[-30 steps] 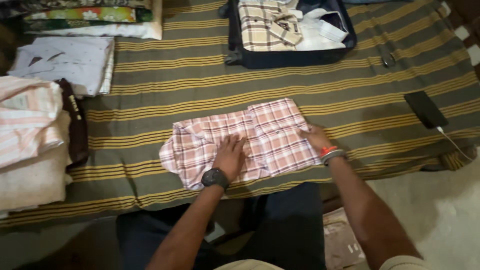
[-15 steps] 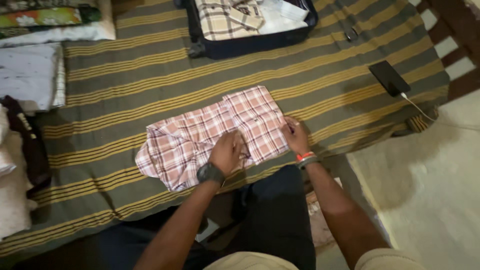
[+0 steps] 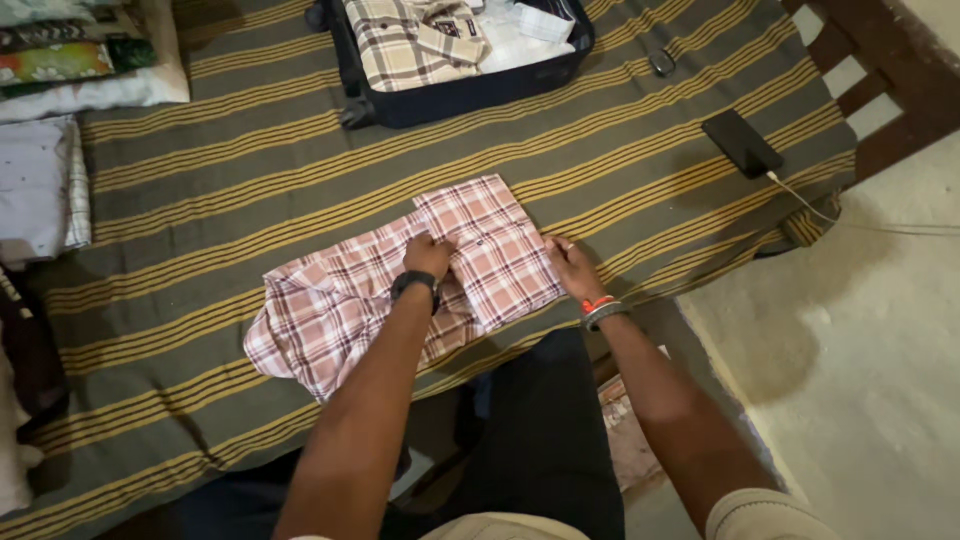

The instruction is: The person folds a plaid shirt by bringing the sleeves in and collapsing the body of the garment, eventually placing it into an open suitcase.

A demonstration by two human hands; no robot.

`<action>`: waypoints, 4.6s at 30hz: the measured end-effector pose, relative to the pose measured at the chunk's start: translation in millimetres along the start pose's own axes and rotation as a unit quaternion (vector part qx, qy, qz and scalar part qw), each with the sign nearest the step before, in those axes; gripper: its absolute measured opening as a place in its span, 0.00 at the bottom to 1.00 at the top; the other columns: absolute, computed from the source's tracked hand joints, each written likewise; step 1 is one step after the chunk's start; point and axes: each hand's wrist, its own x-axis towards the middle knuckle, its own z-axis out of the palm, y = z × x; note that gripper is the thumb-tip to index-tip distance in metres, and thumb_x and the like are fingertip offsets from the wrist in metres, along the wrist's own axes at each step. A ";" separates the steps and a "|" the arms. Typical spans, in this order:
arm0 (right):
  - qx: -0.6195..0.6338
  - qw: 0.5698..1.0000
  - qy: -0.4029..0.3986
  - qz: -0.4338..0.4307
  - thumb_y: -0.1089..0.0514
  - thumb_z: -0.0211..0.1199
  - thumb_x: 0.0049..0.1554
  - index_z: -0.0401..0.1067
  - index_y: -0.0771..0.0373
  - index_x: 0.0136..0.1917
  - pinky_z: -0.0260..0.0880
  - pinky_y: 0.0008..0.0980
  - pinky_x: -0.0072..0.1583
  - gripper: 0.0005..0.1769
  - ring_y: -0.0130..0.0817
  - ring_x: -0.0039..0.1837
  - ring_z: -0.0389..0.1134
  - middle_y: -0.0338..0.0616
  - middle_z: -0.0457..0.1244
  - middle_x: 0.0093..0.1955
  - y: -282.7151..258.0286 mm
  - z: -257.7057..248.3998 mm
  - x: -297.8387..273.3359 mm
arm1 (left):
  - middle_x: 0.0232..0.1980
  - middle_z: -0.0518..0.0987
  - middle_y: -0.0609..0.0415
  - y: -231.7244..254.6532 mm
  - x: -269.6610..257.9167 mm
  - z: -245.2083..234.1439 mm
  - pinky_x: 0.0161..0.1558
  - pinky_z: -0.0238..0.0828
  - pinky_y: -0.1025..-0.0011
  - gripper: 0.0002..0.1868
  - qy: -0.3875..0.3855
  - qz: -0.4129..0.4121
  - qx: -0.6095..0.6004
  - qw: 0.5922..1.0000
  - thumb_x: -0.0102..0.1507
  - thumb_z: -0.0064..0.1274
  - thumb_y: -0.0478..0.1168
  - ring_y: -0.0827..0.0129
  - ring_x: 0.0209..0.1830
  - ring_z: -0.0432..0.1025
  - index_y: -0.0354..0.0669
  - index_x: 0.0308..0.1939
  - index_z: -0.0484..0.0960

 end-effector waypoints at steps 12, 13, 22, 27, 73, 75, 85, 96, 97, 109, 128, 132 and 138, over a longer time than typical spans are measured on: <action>0.062 0.994 0.012 -0.092 0.50 0.57 0.67 0.60 0.69 0.74 0.62 0.34 0.71 0.29 0.35 0.71 0.64 0.49 0.63 0.69 15.8 6.9 -37.2 | 0.47 0.86 0.41 7.3 -34.0 -3.0 0.52 0.75 0.57 0.29 0.051 -0.028 -0.050 0.997 0.61 0.61 0.60 0.48 0.47 0.79 0.37 0.51 0.84; 0.074 0.991 0.053 -0.095 0.51 0.58 0.67 0.60 0.70 0.74 0.62 0.34 0.71 0.29 0.35 0.70 0.64 0.49 0.63 0.69 19.5 10.4 -42.2 | 0.52 0.82 0.39 11.0 -36.7 -7.8 0.54 0.74 0.57 0.35 0.032 -0.024 -0.066 0.997 0.59 0.65 0.59 0.48 0.51 0.77 0.36 0.57 0.77; 0.338 0.908 0.210 0.134 0.53 0.65 0.60 0.63 0.63 0.63 0.77 0.34 0.49 0.22 0.34 0.48 0.70 0.47 0.66 0.52 -3.1 63.3 -99.9 | 0.67 0.73 0.36 14.7 -60.0 -16.9 0.61 0.71 0.59 0.62 -0.030 0.034 -0.163 0.986 0.53 0.76 0.40 0.51 0.63 0.72 0.45 0.79 0.46; 0.364 0.908 0.107 0.178 0.59 0.69 0.58 0.67 0.69 0.56 0.78 0.37 0.53 0.18 0.39 0.49 0.72 0.53 0.67 0.52 -10.3 62.9 -100.2 | 0.58 0.82 0.40 13.9 -62.7 -17.9 0.54 0.80 0.63 0.59 -0.033 -0.012 -0.194 0.980 0.52 0.72 0.37 0.56 0.55 0.79 0.53 0.80 0.49; 0.448 0.876 0.025 0.177 0.61 0.68 0.57 0.72 0.65 0.61 0.73 0.39 0.57 0.20 0.34 0.57 0.72 0.42 0.70 0.57 -44.7 122.9 -101.8 | 0.85 0.41 0.49 44.9 -94.0 -54.6 0.78 0.29 0.44 0.63 -0.141 0.217 0.275 0.926 0.55 0.55 0.76 0.49 0.84 0.34 0.48 0.81 0.43; 0.412 0.893 0.080 0.161 0.63 0.67 0.53 0.73 0.64 0.59 0.73 0.39 0.54 0.19 0.35 0.54 0.73 0.41 0.71 0.54 -49.9 136.1 -105.2 | 0.85 0.44 0.49 31.4 -94.1 -49.2 0.78 0.33 0.45 0.61 -0.136 0.211 0.252 0.935 0.57 0.54 0.74 0.47 0.84 0.36 0.47 0.81 0.44; -0.299 0.923 -0.039 -0.241 0.64 0.64 0.53 0.73 0.59 0.62 0.69 0.47 0.64 0.22 0.53 0.62 0.69 0.53 0.68 0.59 -131.3 153.7 -132.1 | 0.77 0.63 0.45 -46.6 -99.4 -123.1 0.73 0.54 0.55 0.47 -0.077 -0.020 -0.569 0.818 0.65 0.44 0.68 0.52 0.76 0.56 0.44 0.79 0.55; -0.159 0.922 -0.070 -0.346 0.54 0.66 0.58 0.65 0.58 0.73 0.68 0.45 0.70 0.32 0.52 0.74 0.62 0.54 0.63 0.69 -193.9 183.9 -156.8 | 0.62 0.79 0.48 -89.0 -156.6 -214.6 0.60 0.73 0.57 0.35 0.036 -0.039 -0.430 0.901 0.61 0.59 0.41 0.58 0.60 0.75 0.39 0.70 0.66; -0.152 0.937 -0.050 -0.310 0.54 0.67 0.58 0.65 0.60 0.73 0.68 0.45 0.69 0.32 0.50 0.73 0.63 0.55 0.64 0.69 -187.8 182.2 -155.9 | 0.62 0.80 0.48 -88.4 -155.8 -214.7 0.60 0.73 0.58 0.35 0.044 -0.035 -0.411 0.910 0.61 0.60 0.41 0.58 0.61 0.75 0.38 0.70 0.66; 0.386 0.864 -0.265 0.186 0.52 0.65 0.63 0.67 0.74 0.66 0.73 0.36 0.64 0.27 0.35 0.61 0.71 0.50 0.67 0.62 -119.3 187.7 -42.8 | 0.34 0.81 0.29 -77.7 -168.1 -203.3 0.40 0.74 0.43 0.50 0.113 -0.105 0.114 0.981 0.65 0.53 0.55 0.33 0.36 0.77 0.38 0.81 0.42; -0.343 0.862 -0.101 -0.359 0.53 0.73 0.53 0.69 0.61 0.68 0.71 0.51 0.53 0.32 0.55 0.52 0.70 0.57 0.69 0.52 -359.9 132.3 -16.1 | 0.50 0.82 0.37 -72.1 -60.0 -192.1 0.43 0.77 0.50 0.37 -0.035 0.040 -0.444 0.895 0.68 0.45 0.54 0.48 0.45 0.79 0.36 0.75 0.56; -0.352 0.783 -0.034 -0.512 0.62 0.65 0.58 0.72 0.58 0.67 0.71 0.47 0.53 0.24 0.50 0.56 0.72 0.53 0.69 0.59 -354.0 133.4 -42.2 | 0.64 0.78 0.43 -74.1 -50.5 -216.4 0.51 0.76 0.58 0.35 -0.088 0.059 -0.724 0.682 0.77 0.40 0.58 0.55 0.58 0.77 0.34 0.78 0.61; -0.336 0.853 -0.129 -0.378 0.60 0.64 0.50 0.75 0.59 0.62 0.66 0.49 0.66 0.25 0.50 0.64 0.67 0.51 0.67 0.62 -228.4 186.9 -104.1 | 0.72 0.70 0.46 -136.3 -115.7 -219.4 0.63 0.69 0.59 0.40 0.002 -0.116 -0.640 0.760 0.70 0.35 0.65 0.56 0.67 0.69 0.43 0.78 0.59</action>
